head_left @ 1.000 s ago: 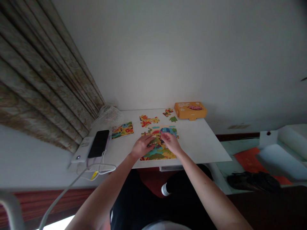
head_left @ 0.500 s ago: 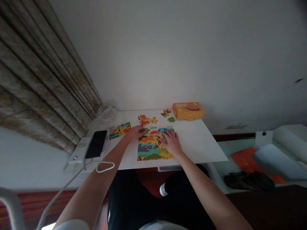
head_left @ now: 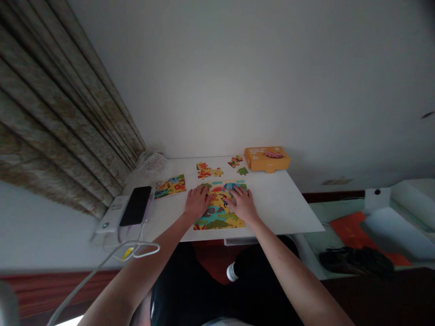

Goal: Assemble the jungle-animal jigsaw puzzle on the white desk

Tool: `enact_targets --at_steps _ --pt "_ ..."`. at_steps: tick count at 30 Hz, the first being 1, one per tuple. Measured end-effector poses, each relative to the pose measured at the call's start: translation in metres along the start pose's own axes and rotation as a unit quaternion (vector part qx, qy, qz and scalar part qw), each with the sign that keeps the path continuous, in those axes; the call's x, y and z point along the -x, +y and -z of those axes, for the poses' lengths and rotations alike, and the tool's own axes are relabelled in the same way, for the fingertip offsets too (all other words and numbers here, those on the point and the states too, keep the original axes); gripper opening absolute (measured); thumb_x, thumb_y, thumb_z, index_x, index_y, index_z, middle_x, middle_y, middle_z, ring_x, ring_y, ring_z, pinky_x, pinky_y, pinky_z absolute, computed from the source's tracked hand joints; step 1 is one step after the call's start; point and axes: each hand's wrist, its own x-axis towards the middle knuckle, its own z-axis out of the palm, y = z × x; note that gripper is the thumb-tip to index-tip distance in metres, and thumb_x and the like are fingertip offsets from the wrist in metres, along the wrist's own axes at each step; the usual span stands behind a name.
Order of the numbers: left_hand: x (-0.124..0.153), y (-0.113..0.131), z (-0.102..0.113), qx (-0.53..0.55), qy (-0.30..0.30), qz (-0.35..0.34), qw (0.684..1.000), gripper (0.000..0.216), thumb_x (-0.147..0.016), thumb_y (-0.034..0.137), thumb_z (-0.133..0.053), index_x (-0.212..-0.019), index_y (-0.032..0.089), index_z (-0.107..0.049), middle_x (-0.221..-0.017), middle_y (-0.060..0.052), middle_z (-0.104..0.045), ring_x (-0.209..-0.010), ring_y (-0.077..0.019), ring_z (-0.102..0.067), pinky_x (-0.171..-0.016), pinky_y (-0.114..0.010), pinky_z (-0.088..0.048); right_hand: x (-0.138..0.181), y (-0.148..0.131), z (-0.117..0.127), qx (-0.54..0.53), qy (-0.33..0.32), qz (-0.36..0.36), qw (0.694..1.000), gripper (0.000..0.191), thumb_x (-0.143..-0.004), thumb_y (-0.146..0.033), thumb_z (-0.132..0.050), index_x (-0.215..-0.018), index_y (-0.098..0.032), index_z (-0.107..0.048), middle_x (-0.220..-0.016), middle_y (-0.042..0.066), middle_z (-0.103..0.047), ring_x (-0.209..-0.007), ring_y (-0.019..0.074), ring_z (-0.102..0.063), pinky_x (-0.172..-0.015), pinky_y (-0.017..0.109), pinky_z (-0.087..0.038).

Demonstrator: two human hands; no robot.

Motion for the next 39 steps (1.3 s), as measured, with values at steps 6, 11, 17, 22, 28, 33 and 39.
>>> enact_targets --at_steps 6,11,17,22,28,33,39 --pt "0.0 0.01 -0.001 -0.044 -0.057 0.066 0.995 0.048 -0.106 0.041 -0.037 -0.149 0.023 -0.051 -0.159 -0.011 -0.046 -0.148 -0.0275 -0.04 -0.124 -0.056 -0.027 0.0 0.003 -0.004 -0.001 0.007 0.007 1.0 0.048 -0.102 -0.056 -0.046 -0.135 -0.026 -0.065 -0.149 0.012 -0.058 -0.141 0.0329 -0.046 -0.119 0.062 -0.024" --pt "0.0 0.009 -0.002 -0.031 -0.08 0.073 0.994 0.053 -0.107 0.044 -0.033 -0.155 0.023 -0.044 -0.164 -0.01 -0.037 -0.154 -0.0265 -0.032 -0.125 -0.057 -0.025 0.0 0.002 -0.003 0.0 0.006 0.003 1.0 0.048 -0.103 -0.055 -0.045 -0.134 -0.026 -0.065 -0.148 0.012 -0.058 -0.141 0.0327 -0.047 -0.119 0.062 -0.024" --pt "0.006 0.004 -0.001 -0.015 -0.101 0.056 0.993 0.058 -0.106 0.049 -0.033 -0.158 0.025 -0.037 -0.167 -0.01 -0.031 -0.155 -0.0273 -0.028 -0.125 -0.063 -0.018 0.0 0.002 -0.002 -0.004 0.003 0.002 1.0 0.048 -0.102 -0.055 -0.047 -0.134 -0.025 -0.065 -0.15 0.011 -0.057 -0.141 0.0328 -0.046 -0.119 0.062 -0.024" --pt "0.017 -0.011 -0.005 -0.01 -0.092 0.008 0.996 0.063 -0.104 0.054 -0.04 -0.159 0.024 -0.037 -0.166 -0.012 -0.033 -0.155 -0.0299 -0.028 -0.125 -0.065 -0.015 0.001 0.002 -0.002 -0.01 0.007 0.01 1.0 0.046 -0.101 -0.054 -0.049 -0.135 -0.027 -0.065 -0.148 0.011 -0.058 -0.14 0.0327 -0.047 -0.118 0.063 -0.024" --pt "0.028 -0.03 -0.005 0.008 -0.065 -0.026 0.998 0.057 -0.102 0.051 -0.045 -0.154 0.027 -0.045 -0.162 -0.01 -0.041 -0.151 -0.0293 -0.037 -0.125 -0.062 -0.018 -0.001 0.012 -0.01 -0.089 0.051 0.016 0.995 0.041 -0.102 -0.052 -0.048 -0.127 -0.028 -0.069 -0.14 0.009 -0.066 -0.133 0.0287 -0.056 -0.116 0.056 -0.033" --pt "0.03 -0.033 -0.006 0.027 -0.033 -0.023 0.999 0.054 -0.1 0.049 -0.05 -0.149 0.027 -0.052 -0.159 -0.009 -0.047 -0.148 -0.0289 -0.042 -0.126 -0.059 -0.02 -0.029 0.057 -0.009 -0.149 0.155 -0.075 0.974 0.041 -0.099 -0.05 -0.048 -0.11 -0.02 -0.074 -0.114 0.013 -0.075 -0.109 0.0271 -0.066 -0.101 0.043 -0.049" --pt "0.03 -0.035 -0.01 0.046 -0.013 -0.028 0.998 0.052 -0.1 0.046 -0.051 -0.148 0.027 -0.053 -0.156 -0.008 -0.05 -0.146 -0.0288 -0.045 -0.126 -0.059 -0.022 -0.081 0.081 -0.004 -0.044 0.119 -0.211 0.969 0.049 -0.094 -0.049 -0.056 -0.128 -0.016 -0.068 -0.117 0.016 -0.074 -0.105 0.0283 -0.068 -0.093 0.039 -0.05"
